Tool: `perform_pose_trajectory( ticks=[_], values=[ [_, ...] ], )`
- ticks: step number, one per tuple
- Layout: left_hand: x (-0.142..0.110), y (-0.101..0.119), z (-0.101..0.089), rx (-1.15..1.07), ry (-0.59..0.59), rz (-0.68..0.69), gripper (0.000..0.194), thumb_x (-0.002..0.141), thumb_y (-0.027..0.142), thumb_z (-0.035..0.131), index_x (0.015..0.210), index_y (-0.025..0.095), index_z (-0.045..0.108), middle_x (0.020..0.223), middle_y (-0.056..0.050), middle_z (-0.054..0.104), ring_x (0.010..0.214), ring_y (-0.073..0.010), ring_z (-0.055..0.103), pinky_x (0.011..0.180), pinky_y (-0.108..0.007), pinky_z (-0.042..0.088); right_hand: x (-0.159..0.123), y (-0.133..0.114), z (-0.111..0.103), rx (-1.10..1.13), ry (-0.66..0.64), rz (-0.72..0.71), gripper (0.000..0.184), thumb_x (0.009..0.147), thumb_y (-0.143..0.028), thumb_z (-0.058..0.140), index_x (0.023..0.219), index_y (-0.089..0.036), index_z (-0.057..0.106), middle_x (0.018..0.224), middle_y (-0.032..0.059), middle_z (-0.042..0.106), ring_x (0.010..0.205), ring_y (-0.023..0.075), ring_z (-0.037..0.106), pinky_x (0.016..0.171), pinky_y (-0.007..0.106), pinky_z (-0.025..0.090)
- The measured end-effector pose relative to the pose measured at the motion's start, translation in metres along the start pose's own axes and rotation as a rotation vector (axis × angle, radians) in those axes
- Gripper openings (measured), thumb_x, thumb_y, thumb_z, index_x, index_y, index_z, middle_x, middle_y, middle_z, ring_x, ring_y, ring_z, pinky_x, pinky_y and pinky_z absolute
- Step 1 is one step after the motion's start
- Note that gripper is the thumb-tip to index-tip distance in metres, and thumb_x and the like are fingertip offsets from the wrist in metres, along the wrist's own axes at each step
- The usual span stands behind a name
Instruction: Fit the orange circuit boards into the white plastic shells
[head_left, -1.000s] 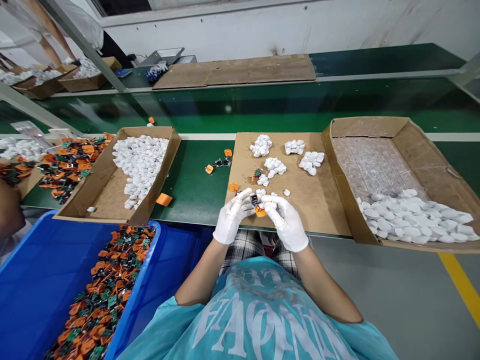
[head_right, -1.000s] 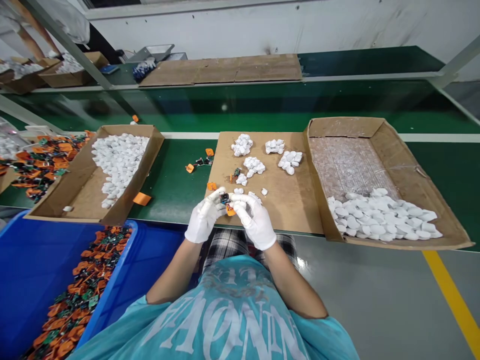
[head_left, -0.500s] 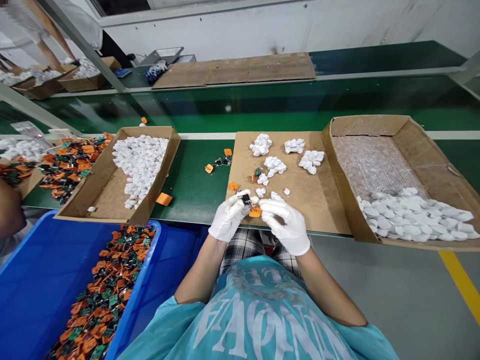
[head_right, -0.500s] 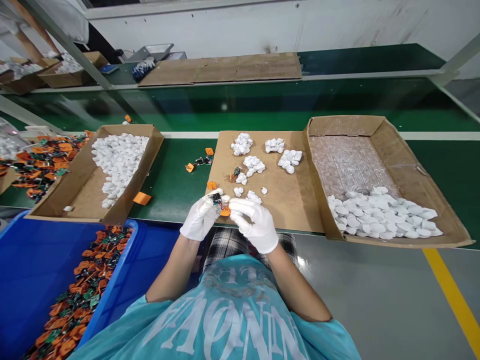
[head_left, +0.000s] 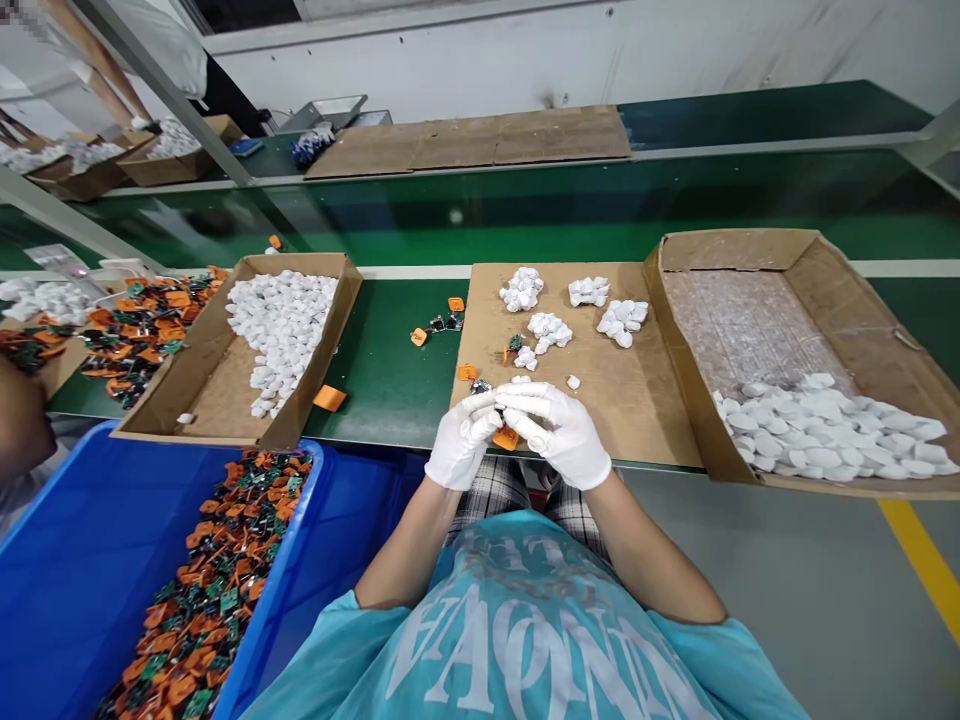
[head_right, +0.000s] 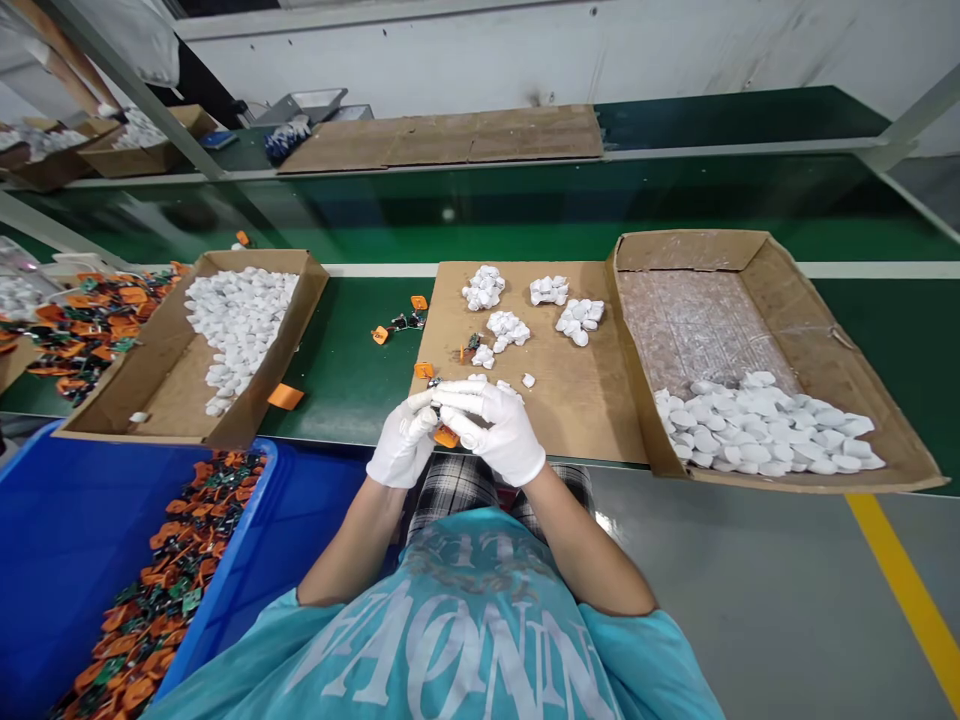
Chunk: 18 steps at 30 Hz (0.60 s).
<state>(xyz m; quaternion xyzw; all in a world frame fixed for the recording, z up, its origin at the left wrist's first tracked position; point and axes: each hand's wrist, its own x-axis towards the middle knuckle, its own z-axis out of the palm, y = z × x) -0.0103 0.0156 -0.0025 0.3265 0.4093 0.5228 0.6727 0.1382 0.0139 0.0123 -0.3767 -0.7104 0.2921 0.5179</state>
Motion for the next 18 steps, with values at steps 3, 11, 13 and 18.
perform_pose_trajectory(
  ticks=[3,11,13,18],
  values=[
    [-0.002,-0.003,0.001,0.038,0.004,-0.009,0.057,0.046,0.044,0.09,0.093,0.016,0.072,0.086,-0.008,0.076,0.08,-0.0229,0.071,0.075,-0.032,0.055,-0.001,-0.001,0.003,0.107,0.022,0.089,0.016,0.08,-0.018,0.059,0.091,-0.025,0.068,0.097,0.0035,0.072,0.091,0.0175,0.068,0.088,0.034,0.055],
    [-0.005,-0.001,0.002,0.006,-0.008,0.039,0.054,0.048,0.037,0.09,0.094,0.016,0.072,0.088,-0.009,0.076,0.079,-0.0228,0.071,0.075,-0.032,0.056,-0.006,0.0,0.007,0.261,0.036,0.266,0.012,0.08,-0.031,0.063,0.089,-0.023,0.063,0.094,0.0049,0.071,0.085,0.0177,0.068,0.075,0.032,0.058],
    [-0.006,0.0,0.001,0.015,0.014,0.061,0.054,0.046,0.037,0.091,0.093,0.017,0.073,0.088,-0.008,0.076,0.077,-0.0221,0.071,0.074,-0.033,0.056,-0.007,0.0,0.001,0.278,-0.01,0.224,0.018,0.083,-0.037,0.063,0.096,-0.024,0.065,0.103,0.0061,0.071,0.093,0.0192,0.068,0.079,0.034,0.058],
    [-0.009,-0.001,0.0,0.097,0.104,0.132,0.049,0.042,0.032,0.092,0.086,0.019,0.074,0.085,-0.006,0.076,0.071,-0.02,0.07,0.071,-0.034,0.058,-0.008,0.0,-0.011,-0.099,0.068,-0.042,0.012,0.086,-0.028,0.063,0.096,-0.027,0.07,0.097,0.0039,0.073,0.089,0.0182,0.069,0.081,0.033,0.057]
  ],
)
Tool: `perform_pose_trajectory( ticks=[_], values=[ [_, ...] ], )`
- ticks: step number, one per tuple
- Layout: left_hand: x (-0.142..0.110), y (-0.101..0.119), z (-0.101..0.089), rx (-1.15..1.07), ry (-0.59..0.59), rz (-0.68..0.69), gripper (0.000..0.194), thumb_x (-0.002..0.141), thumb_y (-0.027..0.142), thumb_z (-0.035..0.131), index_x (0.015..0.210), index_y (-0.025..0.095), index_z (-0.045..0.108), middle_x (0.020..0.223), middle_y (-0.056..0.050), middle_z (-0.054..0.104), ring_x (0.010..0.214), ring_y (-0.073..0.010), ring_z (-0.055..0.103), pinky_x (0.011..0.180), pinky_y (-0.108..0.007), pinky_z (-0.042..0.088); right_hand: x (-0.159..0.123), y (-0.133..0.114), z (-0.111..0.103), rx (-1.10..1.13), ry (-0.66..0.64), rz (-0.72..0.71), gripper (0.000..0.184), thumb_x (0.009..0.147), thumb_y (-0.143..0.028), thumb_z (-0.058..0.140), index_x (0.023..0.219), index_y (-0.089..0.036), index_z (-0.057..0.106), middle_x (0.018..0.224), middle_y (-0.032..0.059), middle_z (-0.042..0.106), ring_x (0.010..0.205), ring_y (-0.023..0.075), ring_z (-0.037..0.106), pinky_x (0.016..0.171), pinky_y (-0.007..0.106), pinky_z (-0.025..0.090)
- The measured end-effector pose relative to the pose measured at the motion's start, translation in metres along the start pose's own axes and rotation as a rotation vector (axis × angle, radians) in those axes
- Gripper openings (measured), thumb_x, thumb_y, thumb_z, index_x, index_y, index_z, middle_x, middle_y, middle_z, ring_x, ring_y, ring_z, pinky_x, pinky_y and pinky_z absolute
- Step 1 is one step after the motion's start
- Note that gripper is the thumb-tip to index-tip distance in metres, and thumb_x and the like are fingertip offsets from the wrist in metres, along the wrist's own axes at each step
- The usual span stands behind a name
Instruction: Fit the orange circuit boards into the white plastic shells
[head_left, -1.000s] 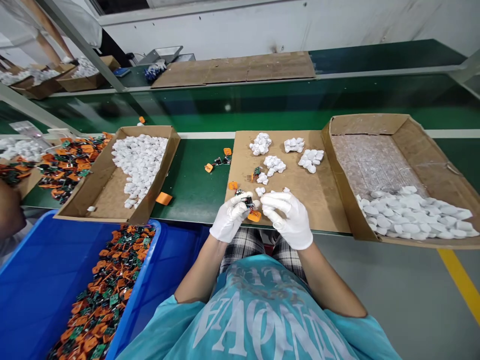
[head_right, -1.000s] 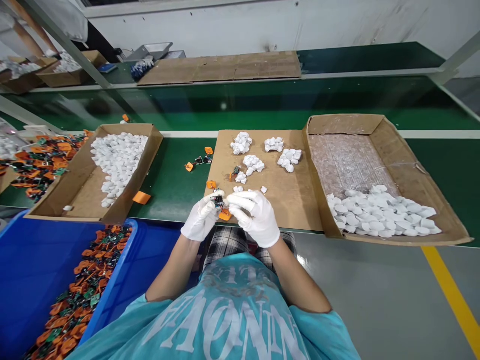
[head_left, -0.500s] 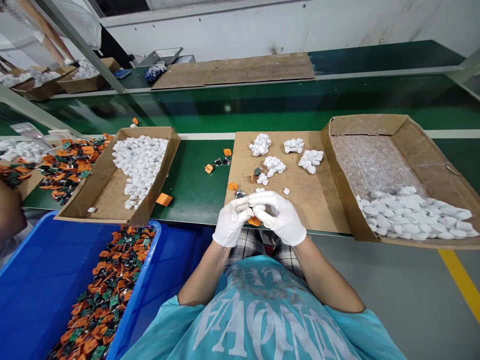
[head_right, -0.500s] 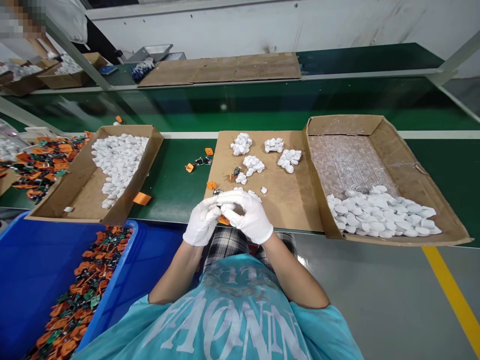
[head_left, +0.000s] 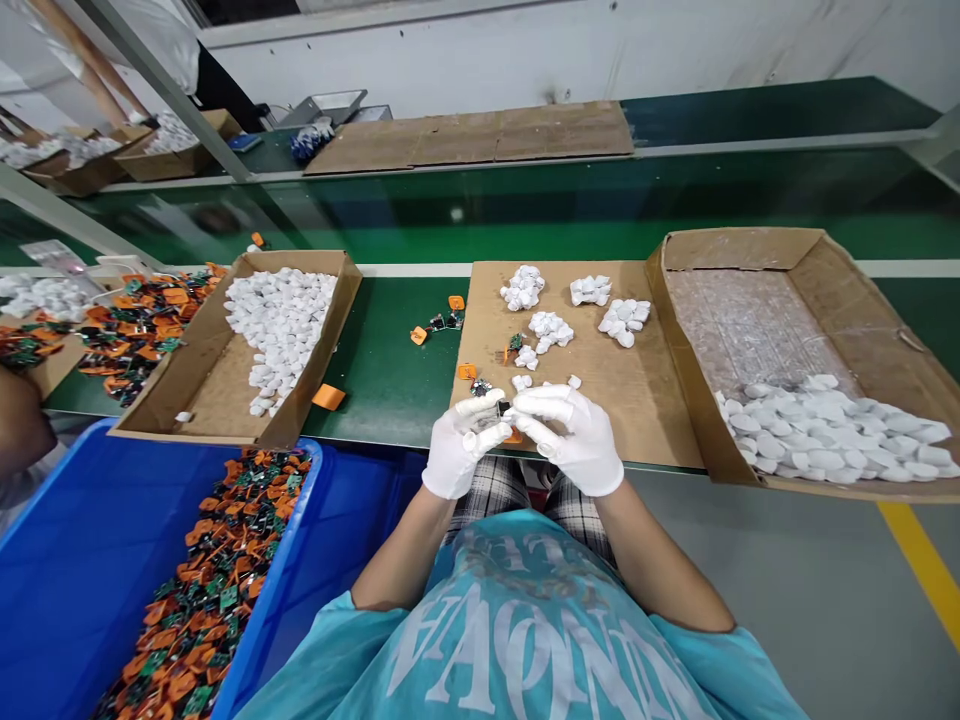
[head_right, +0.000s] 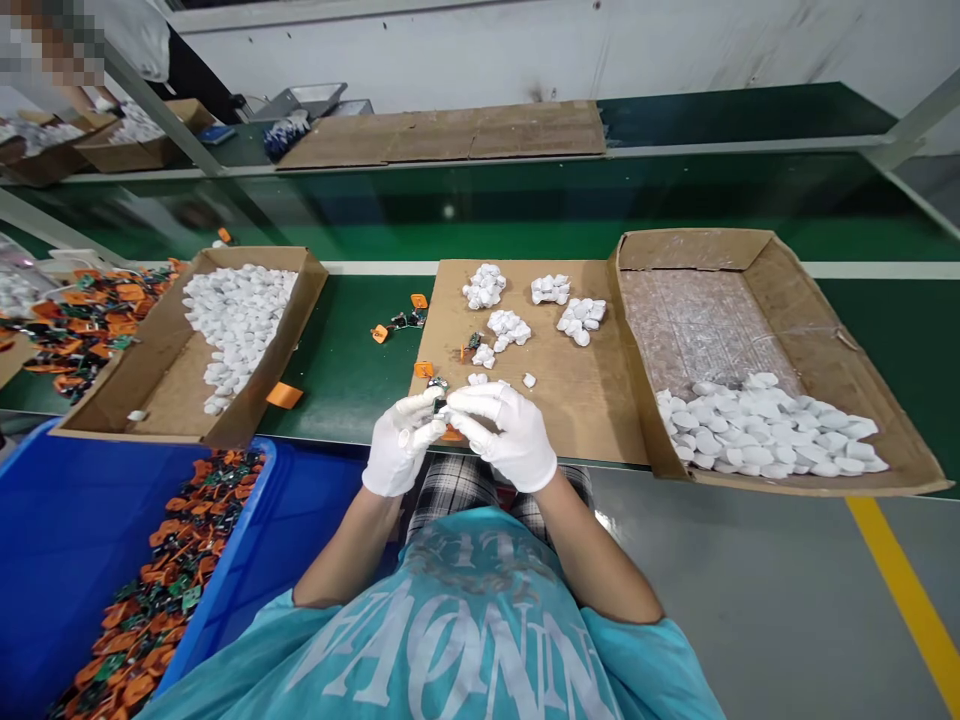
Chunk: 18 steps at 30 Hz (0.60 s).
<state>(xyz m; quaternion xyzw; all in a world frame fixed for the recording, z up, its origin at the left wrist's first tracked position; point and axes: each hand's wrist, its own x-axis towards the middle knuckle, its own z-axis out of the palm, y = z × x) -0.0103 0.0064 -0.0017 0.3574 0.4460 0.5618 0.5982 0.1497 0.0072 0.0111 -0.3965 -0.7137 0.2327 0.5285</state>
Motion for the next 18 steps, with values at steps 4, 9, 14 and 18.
perform_pose_trajectory(
  ticks=[4,9,14,18],
  values=[
    [-0.003,0.0,0.0,0.049,0.029,0.02,0.047,0.041,0.029,0.092,0.083,0.018,0.076,0.087,-0.008,0.076,0.074,-0.0219,0.071,0.072,-0.036,0.06,-0.001,0.003,-0.002,-0.258,-0.061,-0.19,0.017,0.09,-0.025,0.057,0.098,-0.029,0.072,0.093,0.0033,0.074,0.081,0.0172,0.069,0.074,0.031,0.056],
    [-0.005,0.002,-0.001,0.092,-0.022,0.051,0.045,0.056,0.033,0.087,0.098,0.02,0.076,0.102,-0.008,0.075,0.094,-0.0265,0.07,0.085,-0.037,0.058,0.001,0.004,-0.005,-0.196,-0.127,-0.233,0.027,0.091,-0.025,0.054,0.115,-0.029,0.066,0.104,0.0045,0.072,0.091,0.0188,0.069,0.079,0.033,0.055],
    [-0.009,0.003,0.006,0.07,-0.1,0.074,0.044,0.074,0.041,0.074,0.115,0.025,0.07,0.122,-0.005,0.068,0.121,-0.0263,0.058,0.106,-0.033,0.046,0.001,0.001,-0.001,-0.068,0.039,-0.138,0.023,0.086,-0.019,0.063,0.105,-0.031,0.067,0.098,0.0021,0.071,0.097,0.0187,0.067,0.086,0.035,0.054],
    [-0.012,0.001,0.017,0.006,-0.108,0.139,0.045,0.07,0.042,0.078,0.11,0.024,0.071,0.113,-0.006,0.071,0.106,-0.024,0.066,0.097,-0.032,0.051,-0.003,-0.001,0.008,0.008,0.151,0.013,0.014,0.079,-0.026,0.073,0.09,-0.027,0.067,0.101,0.0046,0.065,0.101,0.0211,0.064,0.089,0.039,0.053]
  ],
)
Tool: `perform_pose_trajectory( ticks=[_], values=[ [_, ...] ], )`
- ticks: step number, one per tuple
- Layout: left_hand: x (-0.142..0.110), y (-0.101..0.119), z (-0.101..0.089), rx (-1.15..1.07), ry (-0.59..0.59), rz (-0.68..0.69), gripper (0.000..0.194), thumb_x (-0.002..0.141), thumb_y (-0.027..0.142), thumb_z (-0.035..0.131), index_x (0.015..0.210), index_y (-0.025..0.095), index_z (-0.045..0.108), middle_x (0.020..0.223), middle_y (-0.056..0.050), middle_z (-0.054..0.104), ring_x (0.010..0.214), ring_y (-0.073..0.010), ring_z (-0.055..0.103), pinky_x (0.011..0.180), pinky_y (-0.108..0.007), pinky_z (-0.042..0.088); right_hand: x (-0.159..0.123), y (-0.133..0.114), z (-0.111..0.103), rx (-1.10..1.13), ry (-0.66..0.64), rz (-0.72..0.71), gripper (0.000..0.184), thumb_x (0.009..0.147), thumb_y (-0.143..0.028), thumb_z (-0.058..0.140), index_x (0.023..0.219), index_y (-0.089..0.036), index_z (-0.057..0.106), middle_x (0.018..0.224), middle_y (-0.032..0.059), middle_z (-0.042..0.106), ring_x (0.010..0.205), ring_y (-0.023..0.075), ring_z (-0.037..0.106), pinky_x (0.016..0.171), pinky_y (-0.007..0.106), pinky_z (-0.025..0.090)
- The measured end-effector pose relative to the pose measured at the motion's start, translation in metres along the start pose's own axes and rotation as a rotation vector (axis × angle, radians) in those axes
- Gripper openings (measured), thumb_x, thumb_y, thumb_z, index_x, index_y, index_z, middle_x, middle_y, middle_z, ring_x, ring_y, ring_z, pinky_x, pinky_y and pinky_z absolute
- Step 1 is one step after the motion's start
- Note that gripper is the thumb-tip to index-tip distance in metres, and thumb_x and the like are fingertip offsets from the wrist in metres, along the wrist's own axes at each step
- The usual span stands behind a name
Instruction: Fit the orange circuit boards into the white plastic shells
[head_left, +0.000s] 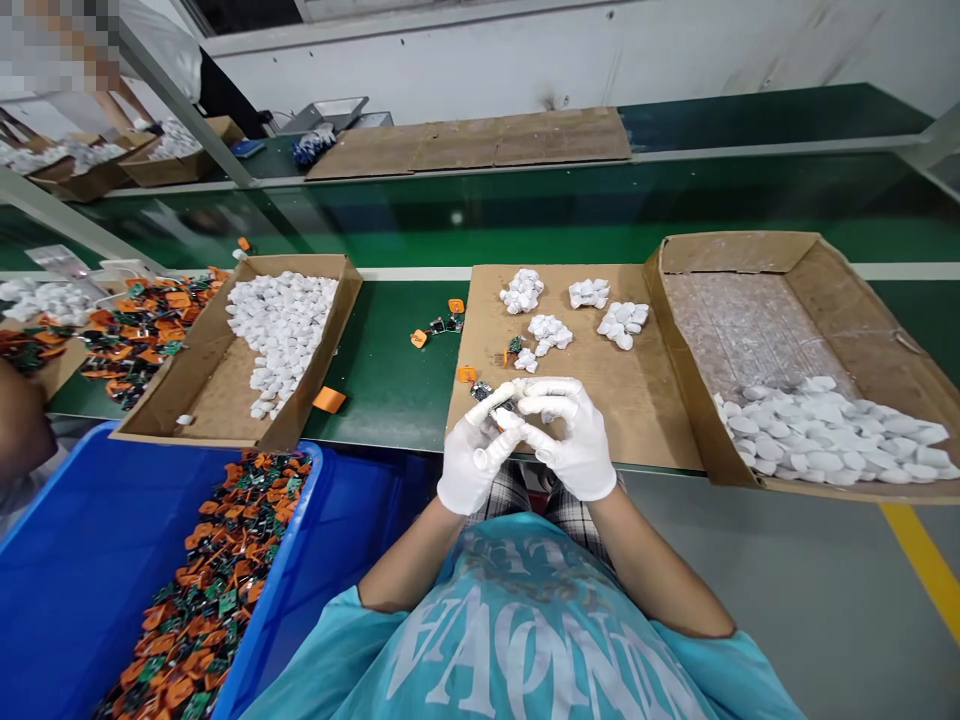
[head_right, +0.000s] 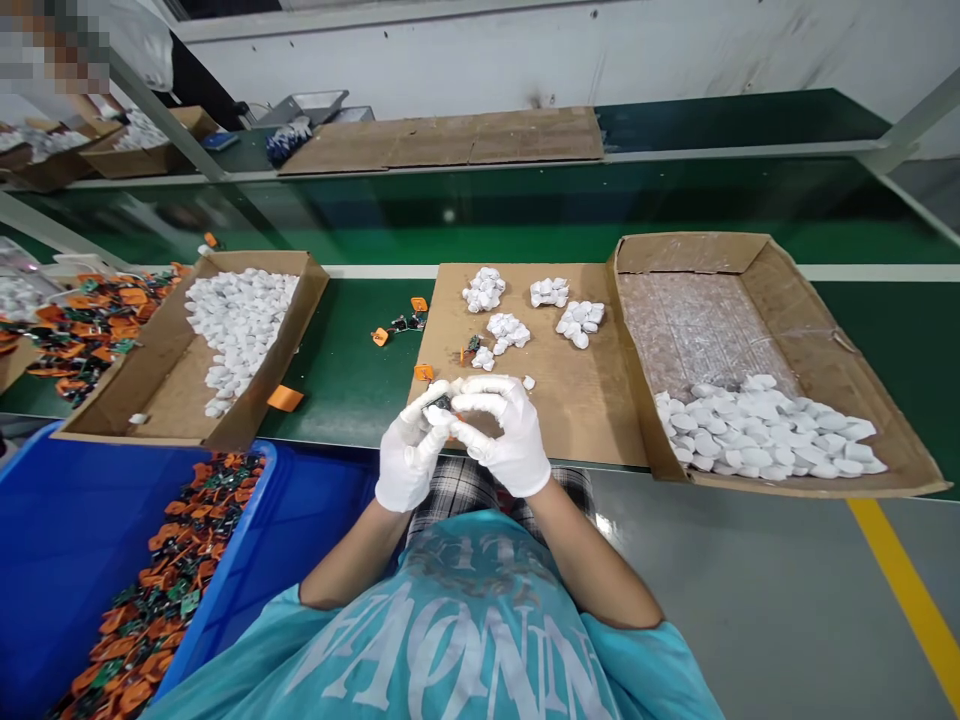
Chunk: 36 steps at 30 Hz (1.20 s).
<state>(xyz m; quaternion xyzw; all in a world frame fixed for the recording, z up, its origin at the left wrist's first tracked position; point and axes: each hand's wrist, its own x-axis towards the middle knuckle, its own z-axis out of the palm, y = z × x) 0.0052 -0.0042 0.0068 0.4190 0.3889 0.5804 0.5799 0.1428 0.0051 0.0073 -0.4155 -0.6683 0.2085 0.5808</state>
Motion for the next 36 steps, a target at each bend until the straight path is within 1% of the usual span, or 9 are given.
perform_pose_trajectory(
  ticks=[3,7,10,13,18,21,26,31,36],
  values=[
    [0.0,-0.004,0.002,-0.028,-0.022,-0.008,0.046,0.067,0.041,0.08,0.107,0.021,0.071,0.101,-0.006,0.073,0.087,-0.0197,0.07,0.084,-0.03,0.055,0.001,-0.002,0.001,0.114,0.03,0.139,0.026,0.074,-0.034,0.077,0.095,-0.025,0.065,0.114,0.0075,0.06,0.112,0.0241,0.06,0.096,0.042,0.05],
    [0.002,-0.009,-0.002,-0.073,-0.087,-0.024,0.047,0.066,0.044,0.08,0.101,0.015,0.072,0.068,-0.001,0.067,0.062,-0.0128,0.064,0.067,-0.025,0.055,0.008,-0.008,-0.001,0.39,-0.143,0.294,0.033,0.072,-0.046,0.077,0.092,-0.023,0.066,0.109,0.0078,0.067,0.108,0.0248,0.063,0.095,0.041,0.051],
    [0.002,-0.009,-0.002,-0.103,-0.117,-0.034,0.041,0.067,0.039,0.081,0.1,0.016,0.072,0.065,0.001,0.064,0.065,-0.0125,0.064,0.071,-0.025,0.054,0.011,-0.01,-0.001,0.526,-0.169,0.406,0.034,0.072,-0.049,0.076,0.087,-0.022,0.062,0.092,0.0045,0.071,0.095,0.0226,0.067,0.087,0.039,0.054],
    [0.001,-0.004,-0.001,-0.156,-0.125,-0.061,0.036,0.068,0.036,0.08,0.097,0.018,0.071,0.064,0.002,0.064,0.067,-0.0132,0.066,0.075,-0.026,0.054,0.009,-0.006,-0.003,0.573,-0.154,0.448,0.037,0.07,-0.048,0.078,0.088,-0.023,0.059,0.095,0.0042,0.071,0.093,0.0215,0.068,0.085,0.038,0.055],
    [-0.003,0.008,-0.002,-0.323,-0.284,-0.197,0.032,0.078,0.04,0.069,0.101,0.019,0.063,0.097,-0.008,0.073,0.057,-0.018,0.07,0.06,-0.034,0.057,0.01,-0.004,-0.01,0.626,-0.247,0.445,0.044,0.075,-0.047,0.074,0.113,-0.027,0.062,0.115,0.0053,0.069,0.109,0.0229,0.065,0.094,0.039,0.053],
    [-0.004,0.01,-0.002,-0.396,-0.42,-0.19,0.023,0.081,0.034,0.065,0.098,0.019,0.061,0.119,-0.013,0.067,0.053,-0.02,0.07,0.048,-0.031,0.056,0.014,-0.01,-0.007,0.522,-0.328,0.408,0.032,0.081,-0.053,0.065,0.09,-0.023,0.071,0.101,0.0059,0.074,0.1,0.0234,0.068,0.091,0.037,0.054],
    [-0.006,0.009,-0.003,-0.47,-0.588,-0.17,0.021,0.083,0.033,0.063,0.099,0.019,0.062,0.13,-0.016,0.061,0.054,-0.0216,0.07,0.042,-0.03,0.055,0.009,-0.017,0.01,0.584,-0.328,0.459,0.046,0.074,-0.067,0.063,0.069,-0.021,0.066,0.078,0.0035,0.072,0.074,0.0194,0.069,0.078,0.033,0.059],
    [-0.005,0.007,-0.008,-0.495,-0.551,-0.194,0.025,0.084,0.04,0.062,0.099,0.02,0.061,0.119,-0.012,0.068,0.051,-0.0188,0.07,0.043,-0.028,0.055,-0.004,-0.006,0.014,0.551,-0.448,0.477,0.057,0.075,-0.073,0.055,0.088,-0.019,0.067,0.087,0.0074,0.073,0.082,0.0225,0.07,0.076,0.035,0.059],
    [0.0,0.007,-0.012,-0.347,-0.437,-0.335,0.041,0.081,0.052,0.062,0.098,0.015,0.061,0.092,-0.01,0.073,0.046,-0.0175,0.067,0.039,-0.024,0.05,0.0,0.002,-0.014,0.361,-0.434,0.256,0.063,0.086,-0.055,0.057,0.139,-0.026,0.043,0.14,0.0104,0.052,0.126,0.027,0.053,0.103,0.044,0.047]
  ],
)
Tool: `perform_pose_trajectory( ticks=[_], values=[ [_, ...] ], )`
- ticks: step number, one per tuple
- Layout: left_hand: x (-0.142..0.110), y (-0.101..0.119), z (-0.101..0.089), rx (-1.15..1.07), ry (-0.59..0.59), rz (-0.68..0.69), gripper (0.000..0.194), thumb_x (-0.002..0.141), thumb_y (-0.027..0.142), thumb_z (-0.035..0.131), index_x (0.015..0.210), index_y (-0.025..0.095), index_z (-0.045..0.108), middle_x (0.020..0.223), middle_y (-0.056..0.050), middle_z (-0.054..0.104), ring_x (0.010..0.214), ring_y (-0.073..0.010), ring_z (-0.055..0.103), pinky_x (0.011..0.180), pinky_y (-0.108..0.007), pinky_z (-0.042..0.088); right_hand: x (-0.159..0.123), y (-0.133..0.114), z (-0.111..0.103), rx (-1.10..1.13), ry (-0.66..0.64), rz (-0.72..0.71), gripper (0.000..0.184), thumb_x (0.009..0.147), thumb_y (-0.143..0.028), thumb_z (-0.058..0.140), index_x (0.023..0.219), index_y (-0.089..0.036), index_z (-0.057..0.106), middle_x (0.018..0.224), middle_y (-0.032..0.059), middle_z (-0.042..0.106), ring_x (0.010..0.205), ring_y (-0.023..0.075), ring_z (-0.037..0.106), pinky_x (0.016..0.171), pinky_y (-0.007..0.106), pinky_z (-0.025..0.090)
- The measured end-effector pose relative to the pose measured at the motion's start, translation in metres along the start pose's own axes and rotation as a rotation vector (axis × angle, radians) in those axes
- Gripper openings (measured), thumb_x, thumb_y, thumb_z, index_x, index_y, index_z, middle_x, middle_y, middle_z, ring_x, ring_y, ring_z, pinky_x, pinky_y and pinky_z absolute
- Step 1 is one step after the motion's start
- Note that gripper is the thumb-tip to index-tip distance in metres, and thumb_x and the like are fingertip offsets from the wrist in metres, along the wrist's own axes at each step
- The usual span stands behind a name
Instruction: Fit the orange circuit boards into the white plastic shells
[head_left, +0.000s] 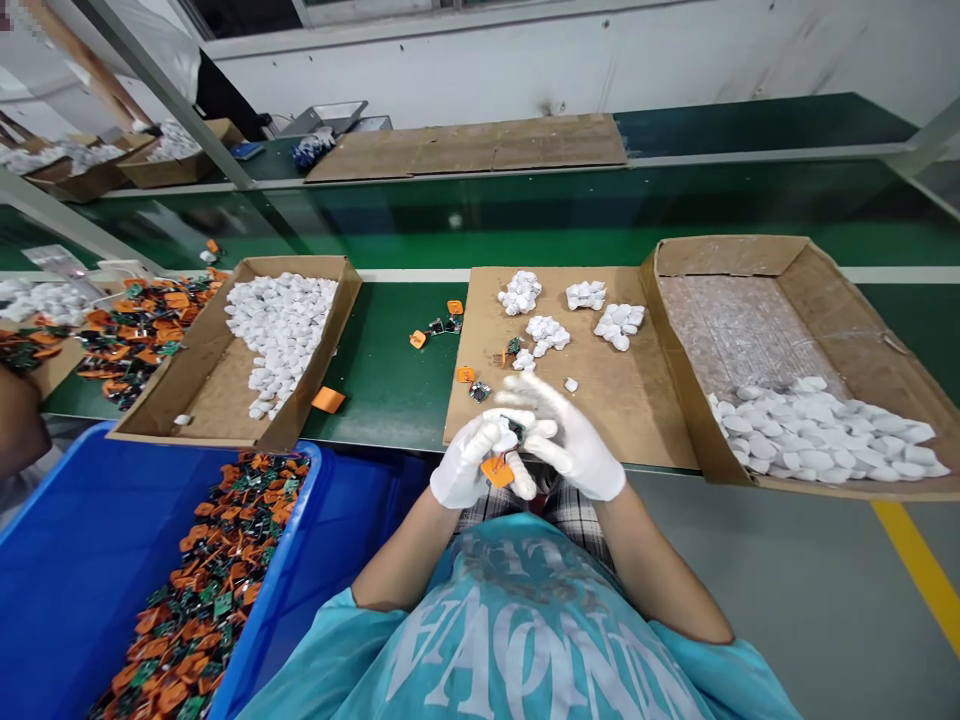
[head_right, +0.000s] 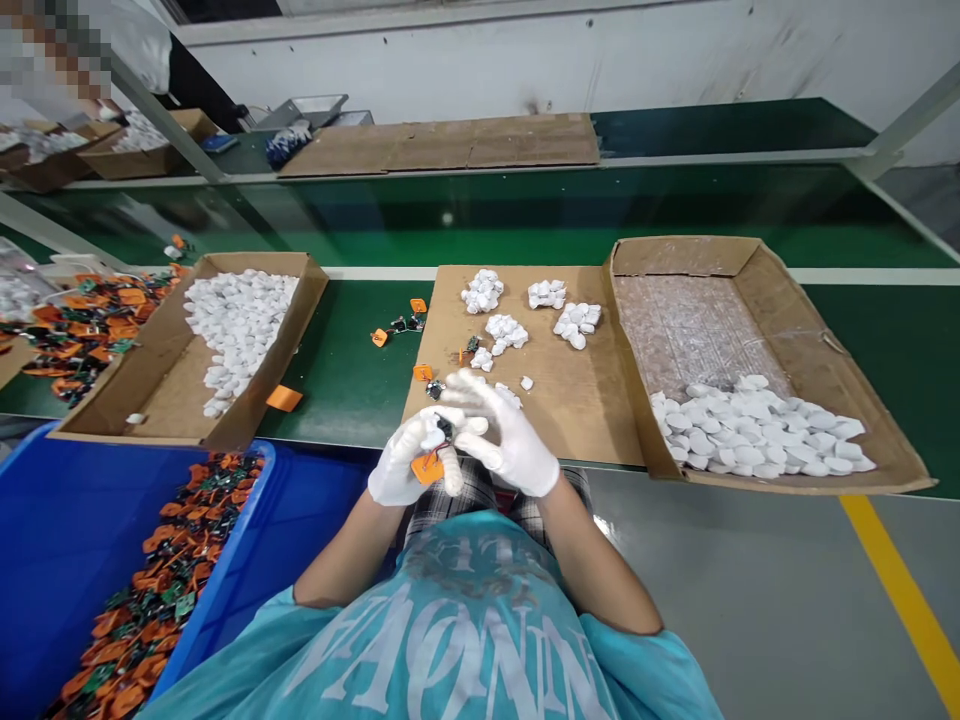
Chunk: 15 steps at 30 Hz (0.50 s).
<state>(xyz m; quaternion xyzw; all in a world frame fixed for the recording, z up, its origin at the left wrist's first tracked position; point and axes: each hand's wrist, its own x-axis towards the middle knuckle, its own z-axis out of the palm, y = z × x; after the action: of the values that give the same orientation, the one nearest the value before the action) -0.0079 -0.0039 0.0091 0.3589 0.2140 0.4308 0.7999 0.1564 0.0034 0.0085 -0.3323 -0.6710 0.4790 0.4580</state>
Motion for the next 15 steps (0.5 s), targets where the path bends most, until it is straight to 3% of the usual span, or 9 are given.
perform_pose_trajectory(
  ticks=[2,4,8,12,15],
  values=[
    [0.002,0.001,-0.001,0.055,0.063,-0.059,0.05,0.077,0.058,0.064,0.098,0.013,0.061,0.088,-0.01,0.072,0.045,-0.0173,0.066,0.038,-0.023,0.049,0.001,-0.006,-0.013,-0.102,-0.01,-0.116,0.061,0.089,-0.049,0.056,0.143,-0.029,0.038,0.146,0.0091,0.045,0.132,0.0263,0.047,0.107,0.045,0.043],
    [0.005,0.002,-0.001,0.118,0.117,-0.101,0.053,0.072,0.062,0.066,0.088,0.011,0.061,0.082,-0.009,0.071,0.044,-0.0162,0.064,0.04,-0.024,0.048,0.005,-0.011,-0.022,-0.259,-0.089,-0.229,0.052,0.09,-0.042,0.057,0.139,-0.028,0.046,0.141,0.0092,0.052,0.131,0.0253,0.048,0.109,0.044,0.04],
    [0.01,0.004,-0.003,0.19,0.14,-0.154,0.056,0.067,0.067,0.067,0.07,0.012,0.056,0.06,-0.003,0.064,0.041,-0.015,0.062,0.043,-0.023,0.048,0.014,-0.013,-0.023,-0.381,-0.18,-0.347,0.038,0.09,-0.035,0.059,0.126,-0.025,0.059,0.114,0.0082,0.069,0.106,0.0206,0.065,0.095,0.036,0.052],
    [0.01,-0.003,-0.01,0.07,0.018,-0.178,0.075,0.066,0.082,0.053,0.087,0.011,0.064,0.064,-0.007,0.067,0.05,-0.0201,0.065,0.049,-0.029,0.051,0.011,-0.011,-0.012,-0.328,0.048,-0.278,0.026,0.089,-0.034,0.061,0.112,-0.024,0.066,0.1,0.007,0.073,0.094,0.0199,0.068,0.088,0.037,0.054],
    [0.005,-0.018,-0.011,0.058,0.116,-0.005,0.07,0.057,0.076,0.066,0.094,0.016,0.066,0.081,-0.008,0.07,0.08,-0.0252,0.069,0.073,-0.036,0.055,0.008,-0.012,0.0,-0.288,0.222,-0.273,0.017,0.088,-0.03,0.061,0.103,-0.024,0.068,0.102,0.0076,0.073,0.099,0.0213,0.068,0.089,0.038,0.054]
  ],
)
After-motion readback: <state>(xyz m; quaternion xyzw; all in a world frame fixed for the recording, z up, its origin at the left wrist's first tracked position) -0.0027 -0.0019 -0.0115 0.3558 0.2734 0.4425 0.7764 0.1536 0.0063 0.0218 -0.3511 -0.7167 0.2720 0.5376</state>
